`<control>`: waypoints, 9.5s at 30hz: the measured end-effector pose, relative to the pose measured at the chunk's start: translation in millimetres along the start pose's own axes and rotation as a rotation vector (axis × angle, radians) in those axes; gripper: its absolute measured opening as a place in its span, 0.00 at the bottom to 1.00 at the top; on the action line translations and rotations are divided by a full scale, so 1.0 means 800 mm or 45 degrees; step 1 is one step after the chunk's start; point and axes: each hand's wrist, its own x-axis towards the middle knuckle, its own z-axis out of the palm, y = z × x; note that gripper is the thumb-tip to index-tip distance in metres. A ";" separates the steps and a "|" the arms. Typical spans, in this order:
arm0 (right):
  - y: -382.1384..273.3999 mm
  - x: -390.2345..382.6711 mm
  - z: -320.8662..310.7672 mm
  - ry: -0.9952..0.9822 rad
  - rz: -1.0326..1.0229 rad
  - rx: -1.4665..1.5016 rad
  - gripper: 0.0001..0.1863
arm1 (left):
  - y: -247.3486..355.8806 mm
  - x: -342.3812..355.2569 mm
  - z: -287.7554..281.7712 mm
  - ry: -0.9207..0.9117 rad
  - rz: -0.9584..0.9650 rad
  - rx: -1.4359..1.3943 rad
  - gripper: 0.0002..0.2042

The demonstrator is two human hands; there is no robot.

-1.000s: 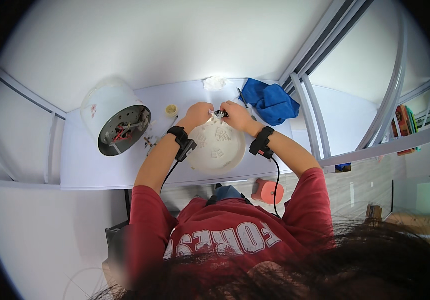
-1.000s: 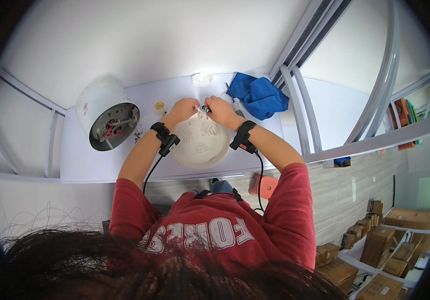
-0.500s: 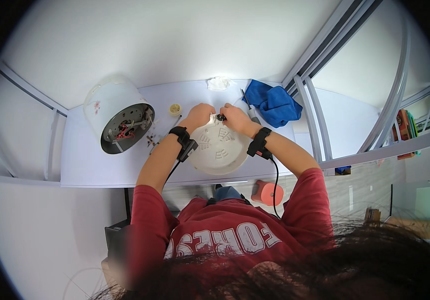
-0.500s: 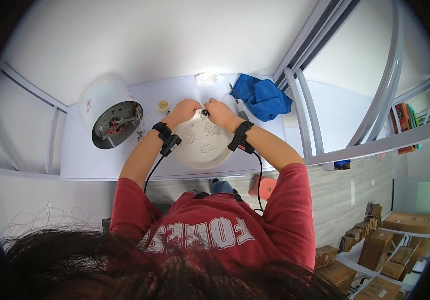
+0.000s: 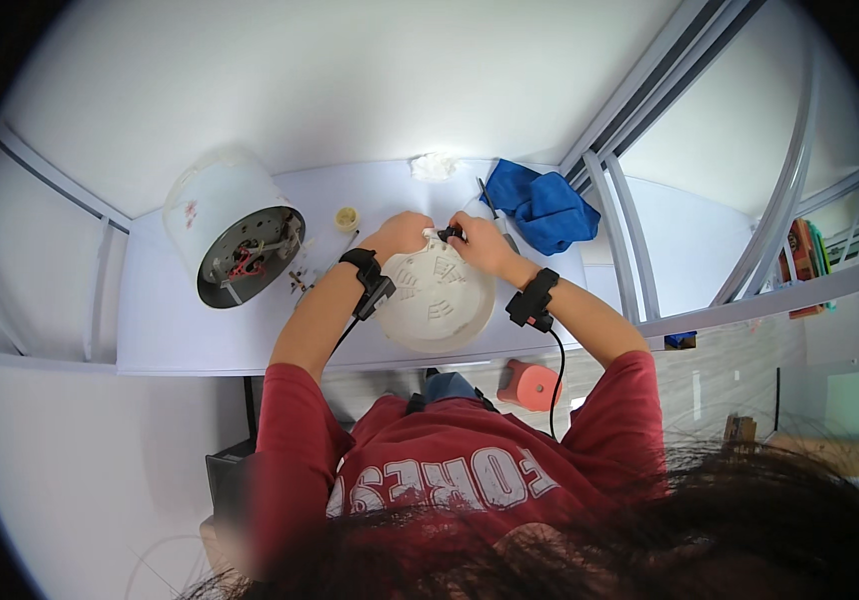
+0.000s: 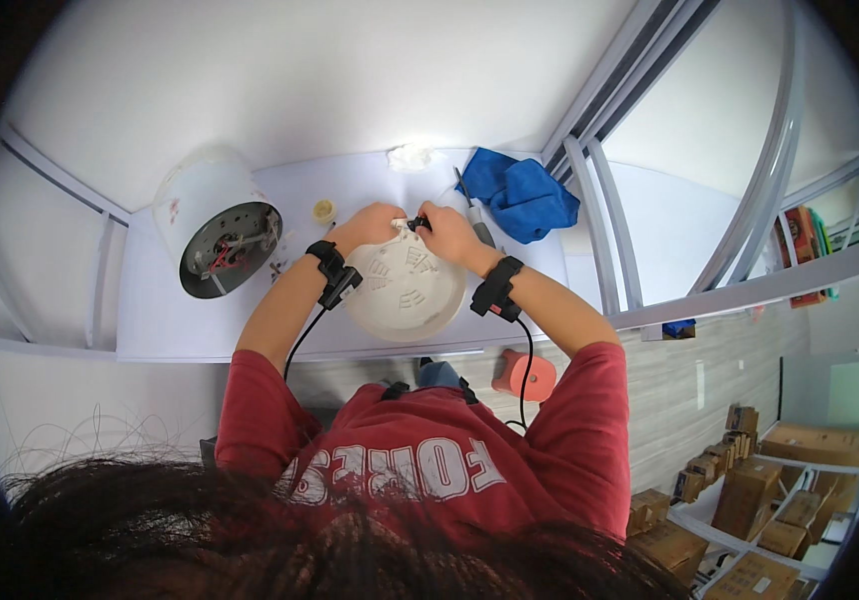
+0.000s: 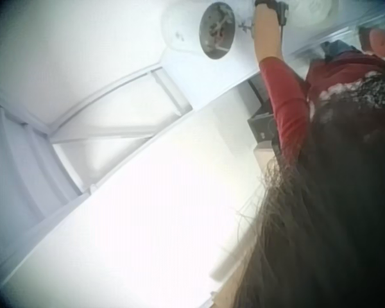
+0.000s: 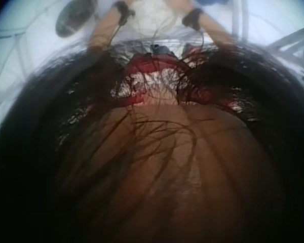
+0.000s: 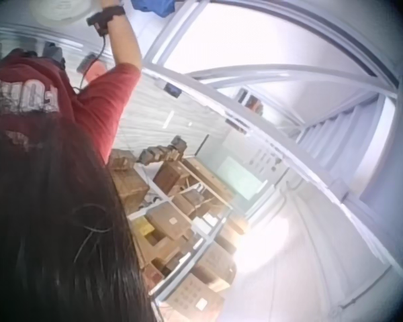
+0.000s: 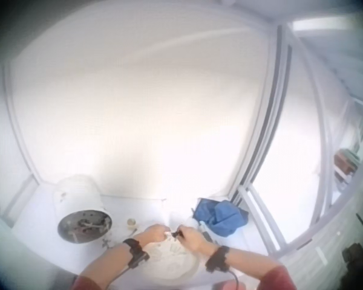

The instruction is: The person works on the internal wiring of a white appliance, likely a rice cooker, using a screwdriver to adjust components and wires. They manipulate the internal parts and later handle a white plastic lid or cover, placing it on the table.

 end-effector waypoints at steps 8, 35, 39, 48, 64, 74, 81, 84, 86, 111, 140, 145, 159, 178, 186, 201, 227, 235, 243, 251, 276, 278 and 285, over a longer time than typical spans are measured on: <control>-0.012 -0.025 0.008 0.172 -0.085 0.147 0.13 | -0.004 0.012 0.007 0.371 0.088 -0.003 0.08; -0.056 -0.034 0.024 0.631 0.162 0.624 0.09 | 0.073 -0.061 -0.016 0.633 0.157 0.176 0.29; -0.044 -0.038 0.022 0.574 0.148 0.677 0.12 | 0.078 -0.062 -0.017 0.649 0.179 0.165 0.28; -0.056 -0.042 0.016 0.741 0.178 0.861 0.12 | 0.087 -0.068 -0.022 0.710 0.247 -0.024 0.27; -0.079 -0.054 -0.038 0.582 -0.247 -0.414 0.24 | 0.095 -0.081 -0.029 0.665 0.213 -0.001 0.21; -0.070 -0.038 -0.062 0.509 -0.639 -0.528 0.26 | 0.101 -0.080 -0.028 0.723 0.253 0.032 0.19; -0.067 -0.034 -0.051 0.520 -0.491 -0.388 0.27 | 0.097 -0.079 -0.028 0.855 0.275 0.050 0.18; -0.067 -0.032 -0.055 0.473 -0.536 -0.439 0.26 | 0.097 -0.081 -0.030 0.920 0.342 0.037 0.16; -0.058 -0.026 -0.058 0.471 -0.606 -0.501 0.24 | 0.100 -0.083 -0.034 0.866 0.332 0.043 0.15; -0.049 -0.007 -0.064 0.308 -0.554 -0.487 0.16 | 0.089 -0.071 -0.036 0.809 0.355 0.033 0.17; 0.008 0.024 -0.009 -0.185 -0.104 -0.301 0.20 | 0.043 -0.038 -0.015 0.287 -0.198 0.108 0.19; 0.014 0.024 -0.013 -0.130 -0.210 -0.271 0.21 | 0.044 -0.032 -0.013 0.341 -0.074 -0.046 0.17; 0.001 0.022 -0.033 -0.106 -0.232 -0.223 0.23 | 0.041 -0.028 -0.013 0.343 -0.068 -0.157 0.13; -0.034 0.010 -0.032 0.318 -0.738 -0.437 0.06 | 0.026 -0.032 -0.010 0.537 0.069 -0.296 0.17; -0.028 0.000 -0.026 0.317 -0.689 -0.610 0.02 | 0.040 -0.038 -0.013 0.586 0.073 -0.259 0.17; -0.035 -0.001 -0.031 -0.016 -0.729 -0.624 0.07 | 0.032 -0.042 -0.018 0.734 -0.120 -0.255 0.19; -0.027 0.016 -0.020 0.131 0.526 1.102 0.10 | 0.049 -0.064 -0.015 0.582 0.038 -0.205 0.29; -0.023 0.019 -0.022 0.045 0.488 1.273 0.13 | 0.056 -0.064 -0.024 0.628 -0.021 -0.164 0.22; -0.042 0.013 -0.036 -0.026 0.397 0.842 0.11 | 0.058 -0.068 -0.024 0.605 -0.023 -0.104 0.24; -0.048 0.007 -0.042 0.058 0.027 0.631 0.10 | 0.056 -0.068 -0.025 0.661 0.131 -0.186 0.25; -0.072 0.010 -0.033 0.378 -0.006 0.441 0.06 | 0.056 -0.070 -0.027 0.761 0.194 -0.148 0.19; -0.069 0.010 -0.032 0.390 0.011 0.478 0.06 | 0.063 -0.073 -0.028 0.768 0.185 -0.120 0.20; -0.066 0.012 -0.039 0.511 -0.090 0.035 0.15 | 0.058 -0.074 -0.026 0.807 0.136 -0.040 0.20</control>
